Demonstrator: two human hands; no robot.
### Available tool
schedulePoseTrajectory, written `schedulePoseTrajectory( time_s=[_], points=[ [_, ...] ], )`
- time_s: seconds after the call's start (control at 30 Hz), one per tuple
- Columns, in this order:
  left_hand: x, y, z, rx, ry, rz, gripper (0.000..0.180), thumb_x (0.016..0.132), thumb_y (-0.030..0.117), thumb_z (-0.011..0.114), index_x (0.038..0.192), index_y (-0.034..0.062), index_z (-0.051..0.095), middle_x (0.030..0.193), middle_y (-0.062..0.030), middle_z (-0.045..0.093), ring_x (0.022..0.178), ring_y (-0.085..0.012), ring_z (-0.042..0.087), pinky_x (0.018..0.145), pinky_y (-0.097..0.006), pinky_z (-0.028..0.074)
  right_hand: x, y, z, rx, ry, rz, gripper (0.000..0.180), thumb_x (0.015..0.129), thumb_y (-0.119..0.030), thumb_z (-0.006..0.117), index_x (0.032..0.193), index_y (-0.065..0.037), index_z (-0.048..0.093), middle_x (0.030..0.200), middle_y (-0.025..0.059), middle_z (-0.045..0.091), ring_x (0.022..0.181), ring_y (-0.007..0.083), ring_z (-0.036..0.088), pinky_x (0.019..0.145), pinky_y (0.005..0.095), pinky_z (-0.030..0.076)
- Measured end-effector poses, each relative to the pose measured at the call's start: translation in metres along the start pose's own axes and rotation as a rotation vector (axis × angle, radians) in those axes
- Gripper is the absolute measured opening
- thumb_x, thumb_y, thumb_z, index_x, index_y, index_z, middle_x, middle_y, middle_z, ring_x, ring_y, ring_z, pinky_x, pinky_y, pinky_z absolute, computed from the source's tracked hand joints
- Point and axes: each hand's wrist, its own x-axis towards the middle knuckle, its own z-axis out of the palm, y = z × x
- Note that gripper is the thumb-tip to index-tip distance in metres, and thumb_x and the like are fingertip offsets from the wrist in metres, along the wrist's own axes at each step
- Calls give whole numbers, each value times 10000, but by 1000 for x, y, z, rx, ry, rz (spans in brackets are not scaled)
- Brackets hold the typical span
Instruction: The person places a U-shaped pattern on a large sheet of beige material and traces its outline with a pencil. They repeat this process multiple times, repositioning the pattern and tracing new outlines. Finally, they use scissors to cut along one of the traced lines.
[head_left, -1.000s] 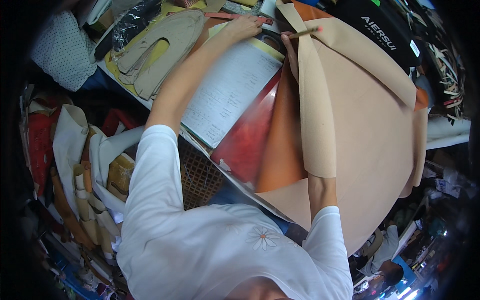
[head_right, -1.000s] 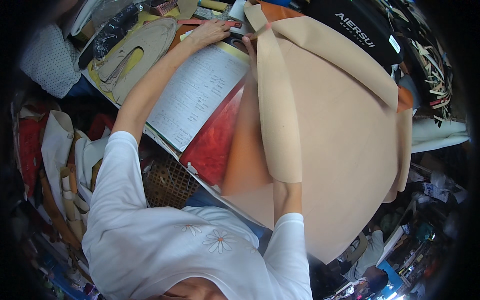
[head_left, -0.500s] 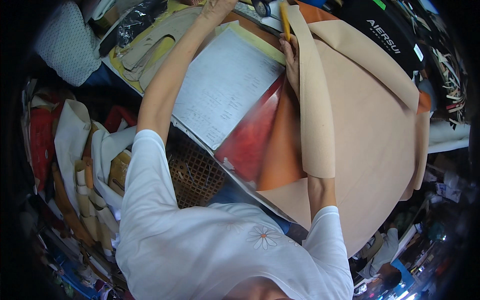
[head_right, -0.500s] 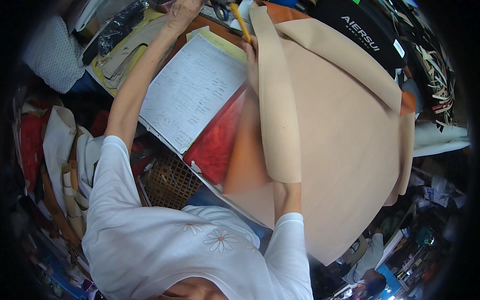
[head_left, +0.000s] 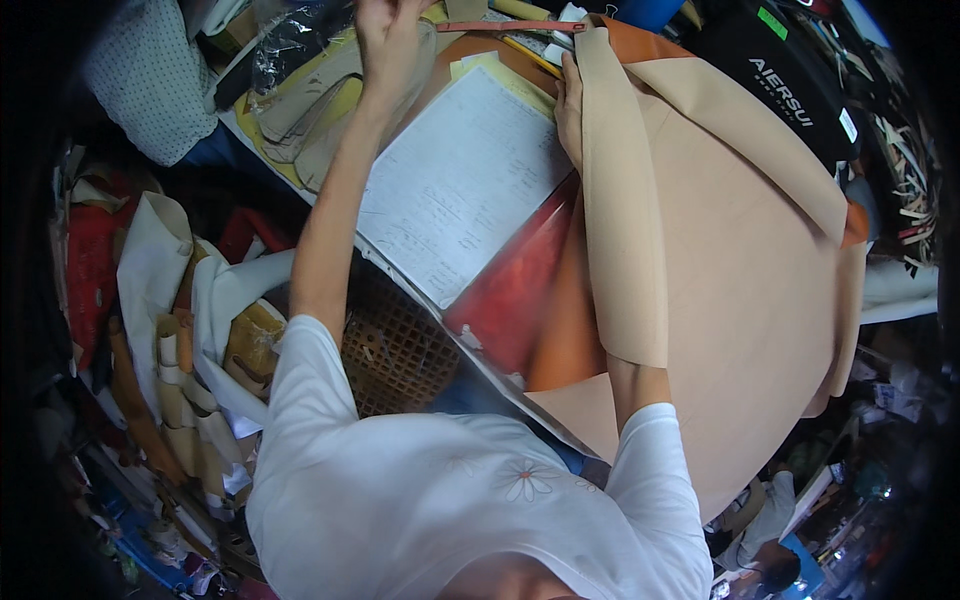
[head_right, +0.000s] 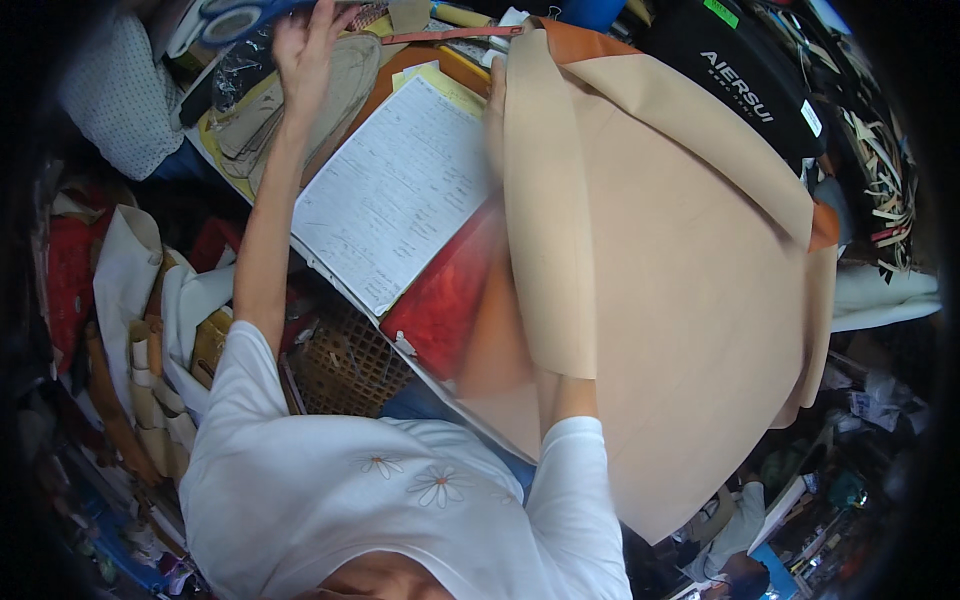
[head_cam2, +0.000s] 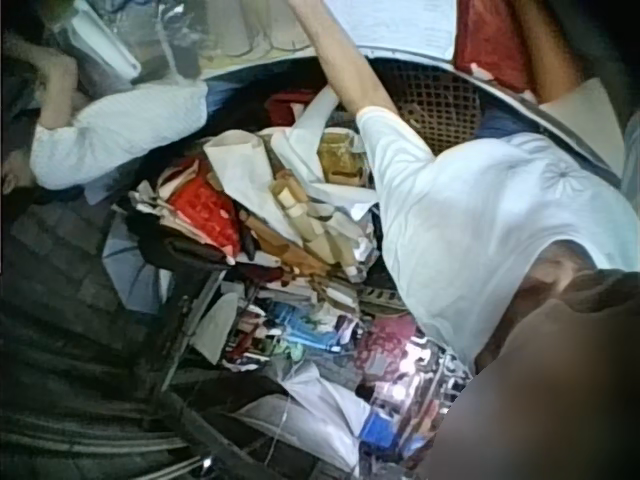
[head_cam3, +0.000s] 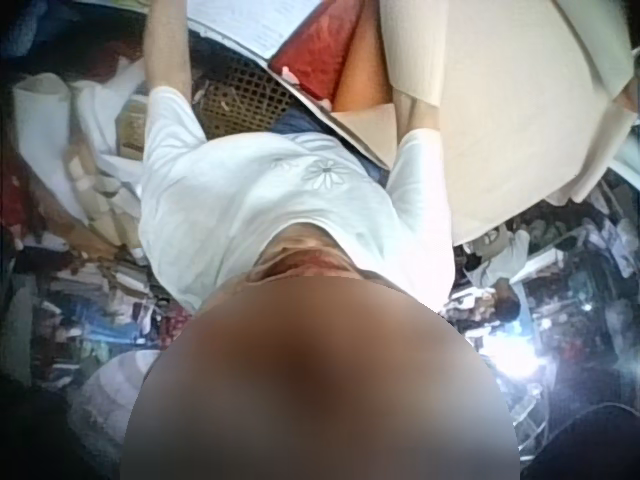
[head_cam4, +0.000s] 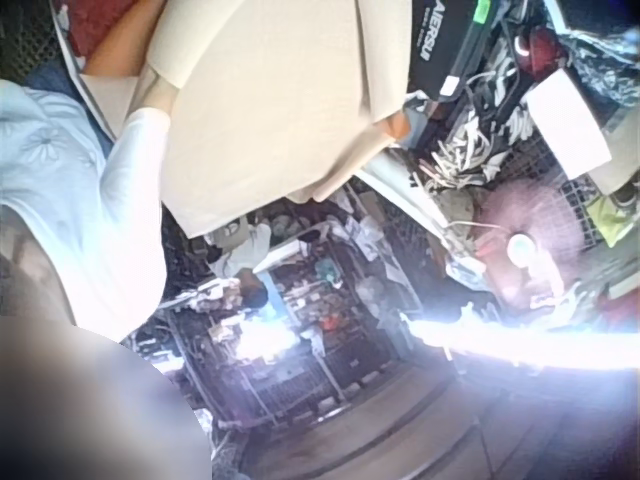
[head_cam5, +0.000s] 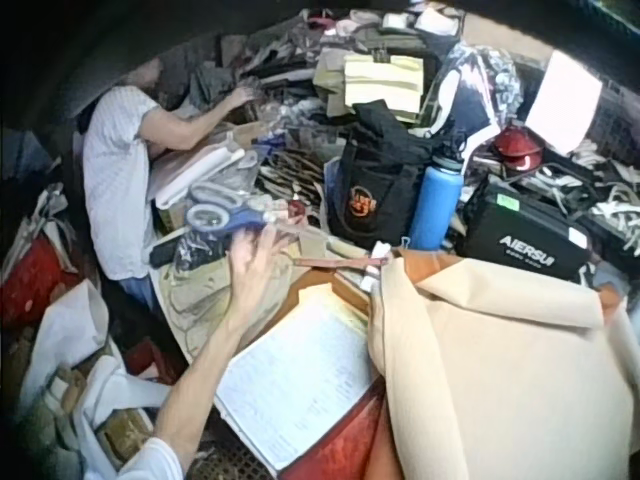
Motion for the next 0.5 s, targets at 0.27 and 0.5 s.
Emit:
schedulePoseTrajectory(
  time_s=[0.27, 0.5],
  points=[
    [-146, 84, -1, 233, 75, -110, 373, 1014, 105, 440, 1355, -12, 341, 1215, -186, 525, 1095, -269, 577, 951, -421, 512, -28, -3, -7, -166, -62, -21, 503, 962, -240, 493, 1420, -65, 382, 1301, 237, 499, 1140, 415, 514, 1002, 468, 401],
    [-209, 154, 15, 57, 234, -336, 276, 1032, 227, 395, 1165, 0, 480, 1022, -63, 530, 810, -120, 525, 697, -279, 454, -166, -100, -51, -159, -147, -62, 386, 934, -266, 552, 1256, -53, 577, 1255, 258, 546, 1161, 393, 525, 997, 498, 393]
  ],
)
